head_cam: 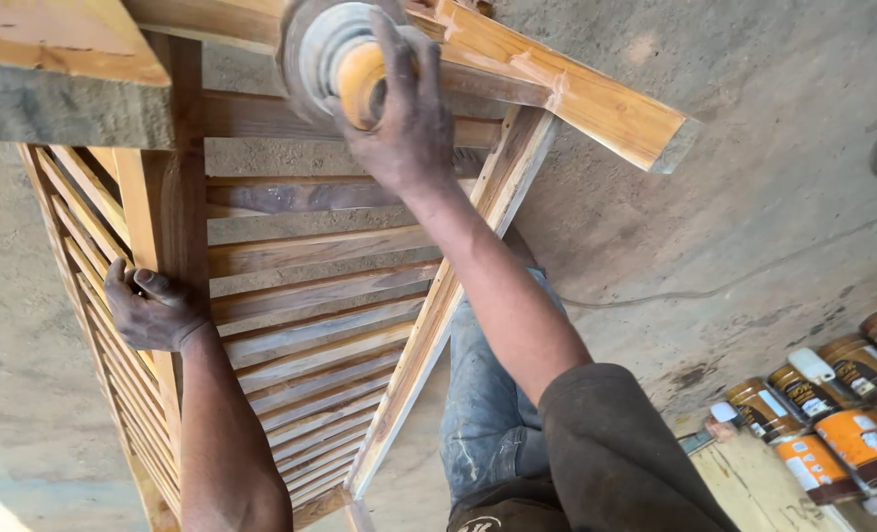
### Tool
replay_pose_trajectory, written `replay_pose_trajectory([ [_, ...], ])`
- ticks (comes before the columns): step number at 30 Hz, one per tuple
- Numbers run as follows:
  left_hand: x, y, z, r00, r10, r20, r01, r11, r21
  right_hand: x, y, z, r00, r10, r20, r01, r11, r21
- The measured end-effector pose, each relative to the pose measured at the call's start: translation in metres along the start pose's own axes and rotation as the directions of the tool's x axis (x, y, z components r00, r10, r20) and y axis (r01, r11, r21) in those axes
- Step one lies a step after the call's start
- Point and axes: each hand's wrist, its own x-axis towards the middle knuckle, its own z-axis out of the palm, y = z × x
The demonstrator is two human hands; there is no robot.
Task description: The person sands a slatted wooden chair frame with a handheld orbital power sander, steadying the frame with the other hand. They move the sander along the rails and slats, repositioning around the frame and guiding the power cord clear of the work as they smooth different sections.
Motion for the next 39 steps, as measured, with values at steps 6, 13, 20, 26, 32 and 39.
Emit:
replay_pose_trajectory([
  [6,-0.001,-0.002,0.002,0.999,0.032,-0.026,-0.032,0.999,0.011,-0.041,0.124,-0.064,0.956,0.276,-0.095,-0.273,0.961,0.042],
  [13,0.001,0.0,0.003,0.999,0.009,-0.04,-0.008,0.999,0.037,-0.045,0.163,-0.085,0.936,0.335,-0.111,-0.323,0.94,0.113],
  [20,-0.001,-0.002,0.003,0.999,0.004,-0.043,-0.002,0.999,0.04,-0.063,0.065,-0.03,0.957,0.251,-0.146,-0.23,0.962,0.147],
  [26,0.001,-0.003,0.005,0.999,-0.053,0.004,0.053,0.998,0.017,-0.075,0.092,-0.062,0.906,0.401,-0.135,-0.373,0.908,0.19],
  [32,-0.002,-0.01,0.007,0.999,-0.005,-0.037,0.007,0.999,0.051,-0.059,0.141,-0.088,0.84,0.532,-0.108,-0.486,0.826,0.286],
  [39,0.001,-0.017,0.014,1.0,-0.014,-0.016,0.015,0.998,0.062,-0.047,0.108,-0.078,0.923,0.38,-0.053,-0.36,0.905,0.229],
])
